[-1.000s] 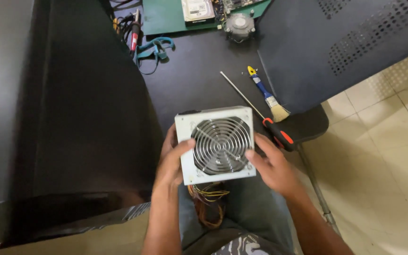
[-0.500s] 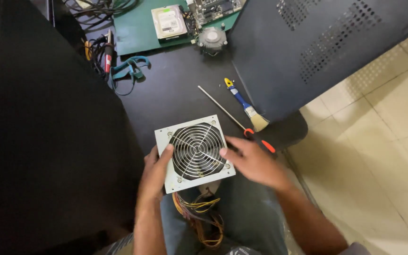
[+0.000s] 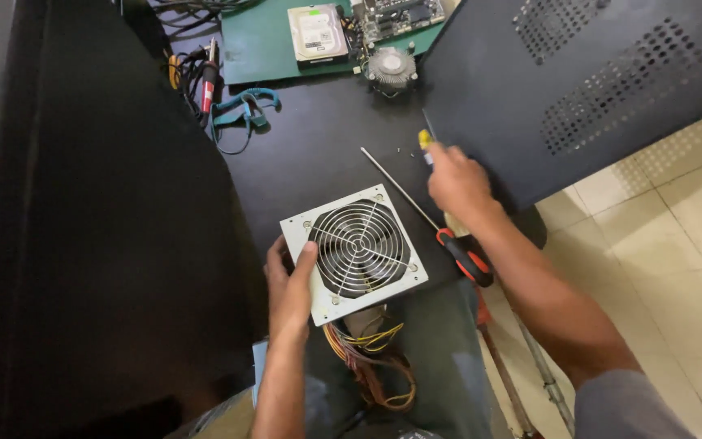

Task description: Reassembling the casing of a computer power supply unit and cleaning the fan grill with a brush.

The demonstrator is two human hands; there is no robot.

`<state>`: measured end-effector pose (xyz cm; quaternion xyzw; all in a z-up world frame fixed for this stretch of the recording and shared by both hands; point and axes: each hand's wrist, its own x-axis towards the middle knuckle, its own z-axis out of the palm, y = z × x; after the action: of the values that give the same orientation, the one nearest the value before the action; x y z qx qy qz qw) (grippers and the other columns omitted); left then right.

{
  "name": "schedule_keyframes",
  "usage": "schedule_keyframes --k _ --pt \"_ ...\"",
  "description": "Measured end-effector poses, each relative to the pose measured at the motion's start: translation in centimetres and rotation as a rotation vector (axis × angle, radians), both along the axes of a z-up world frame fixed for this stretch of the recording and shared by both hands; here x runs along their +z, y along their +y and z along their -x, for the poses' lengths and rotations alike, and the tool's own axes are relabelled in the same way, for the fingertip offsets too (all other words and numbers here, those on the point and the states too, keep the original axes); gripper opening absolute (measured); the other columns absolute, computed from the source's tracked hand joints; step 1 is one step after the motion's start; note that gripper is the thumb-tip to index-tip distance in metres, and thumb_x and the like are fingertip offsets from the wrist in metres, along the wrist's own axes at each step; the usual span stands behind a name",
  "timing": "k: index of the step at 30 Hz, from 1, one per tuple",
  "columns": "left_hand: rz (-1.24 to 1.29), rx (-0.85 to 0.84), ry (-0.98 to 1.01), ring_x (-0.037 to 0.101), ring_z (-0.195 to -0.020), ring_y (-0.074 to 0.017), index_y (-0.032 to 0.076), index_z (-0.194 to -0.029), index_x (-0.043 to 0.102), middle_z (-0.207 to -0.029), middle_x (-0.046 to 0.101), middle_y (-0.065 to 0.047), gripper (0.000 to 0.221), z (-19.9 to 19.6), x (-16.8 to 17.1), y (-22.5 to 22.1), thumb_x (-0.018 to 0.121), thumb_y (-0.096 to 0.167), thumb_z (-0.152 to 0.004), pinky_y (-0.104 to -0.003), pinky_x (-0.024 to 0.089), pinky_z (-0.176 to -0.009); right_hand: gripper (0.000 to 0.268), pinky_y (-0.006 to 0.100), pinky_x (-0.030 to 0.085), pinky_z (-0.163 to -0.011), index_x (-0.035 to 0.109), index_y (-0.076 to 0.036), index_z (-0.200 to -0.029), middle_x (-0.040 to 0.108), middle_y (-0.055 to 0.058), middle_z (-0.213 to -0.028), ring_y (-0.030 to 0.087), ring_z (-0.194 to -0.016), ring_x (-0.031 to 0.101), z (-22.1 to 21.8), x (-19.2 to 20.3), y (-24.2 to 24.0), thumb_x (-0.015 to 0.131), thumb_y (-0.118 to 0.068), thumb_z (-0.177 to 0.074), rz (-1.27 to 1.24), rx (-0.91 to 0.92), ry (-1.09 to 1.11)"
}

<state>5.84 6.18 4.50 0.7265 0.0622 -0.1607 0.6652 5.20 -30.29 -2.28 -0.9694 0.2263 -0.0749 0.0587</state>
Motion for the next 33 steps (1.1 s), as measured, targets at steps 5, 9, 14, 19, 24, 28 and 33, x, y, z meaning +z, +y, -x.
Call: schedule_keyframes --k 5,9,14,19,24,28,33 --pt "0.004 -0.008 -0.017 0.05 -0.143 -0.054 0.001 -0.162 0.049 -0.149 0.046 -0.033 0.089 -0.4 -0.7 0.0 0.082 0.045 -0.092 -0.063 0.044 -0.118 0.048 0.058 0.062 -0.095 0.069 -0.018 -0.142 0.076 0.018 -0.118 0.046 -0.111 0.076 0.6 5.9 -0.1 0.07 -0.019 -0.094 -0.213 -0.012 -0.116" --pt "0.012 -0.02 -0.034 0.051 -0.142 -0.0529 0.001 -0.161 0.05 -0.148 0.046 -0.032 0.089 -0.6 -0.7 0.0 0.082 0.046 -0.092 -0.062 0.045 -0.116 0.045 0.053 0.062 -0.098 0.076 -0.013 -0.136 0.082 0.02 -0.118 0.04 -0.114 0.077 -1.5 7.8 2.4 0.076 -0.015 -0.091 -0.391 0.068 -0.113" --pt "0.016 -0.036 -0.035 0.051 -0.143 -0.0538 0.0 -0.162 0.048 -0.148 0.046 -0.033 0.087 -0.8 -0.6 0.1 0.081 0.043 -0.093 -0.061 0.045 -0.118 0.03 0.054 0.06 -0.102 0.083 -0.017 -0.123 0.084 0.017 -0.116 0.04 -0.119 0.076 -4.4 6.7 2.4 0.077 -0.017 -0.094 -0.379 0.097 0.012" --pt "0.014 -0.054 -0.023 0.051 -0.143 -0.0541 0.0 -0.162 0.048 -0.147 0.047 -0.033 0.089 -1.4 -1.0 0.2 0.084 0.043 -0.092 -0.063 0.046 -0.117 0.02 0.053 0.061 -0.098 0.087 -0.019 -0.115 0.084 0.014 -0.111 0.04 -0.114 0.078 -5.3 6.0 -1.2 0.076 -0.019 -0.099 -0.296 0.046 -0.023" --pt "0.062 -0.062 -0.037 0.053 -0.141 -0.0566 -0.003 -0.159 0.053 -0.146 0.048 -0.035 0.088 -1.6 -0.3 -0.5 0.086 0.041 -0.09 -0.064 0.046 -0.116 0.018 0.052 0.064 -0.095 0.087 -0.017 -0.113 0.084 0.014 -0.111 0.04 -0.106 0.08 -5.5 3.8 -0.8 0.078 -0.022 -0.098 -0.169 0.136 0.018" --pt "0.04 -0.072 -0.046 0.057 -0.137 -0.0508 -0.001 -0.159 0.054 -0.145 0.051 -0.031 0.088 -1.8 -0.8 -0.4 0.087 0.042 -0.09 -0.061 0.048 -0.114 0.015 0.052 0.065 -0.092 0.087 -0.016 -0.108 0.084 0.015 -0.106 0.041 -0.101 0.081 -6.0 1.9 -0.4 0.075 -0.021 -0.1 -0.105 0.167 -0.018" --pt "-0.205 -0.013 -0.176 0.042 -0.155 -0.0478 0.008 -0.163 0.051 -0.155 0.047 -0.027 0.094 -2.0 0.3 -0.1 0.092 0.045 -0.088 -0.062 0.035 -0.125 0.024 0.059 0.06 -0.094 0.081 -0.005 -0.115 0.079 0.022 -0.108 0.047 -0.109 0.075 -4.3 3.7 -0.1 0.067 -0.024 -0.109 -0.386 0.134 -0.262"
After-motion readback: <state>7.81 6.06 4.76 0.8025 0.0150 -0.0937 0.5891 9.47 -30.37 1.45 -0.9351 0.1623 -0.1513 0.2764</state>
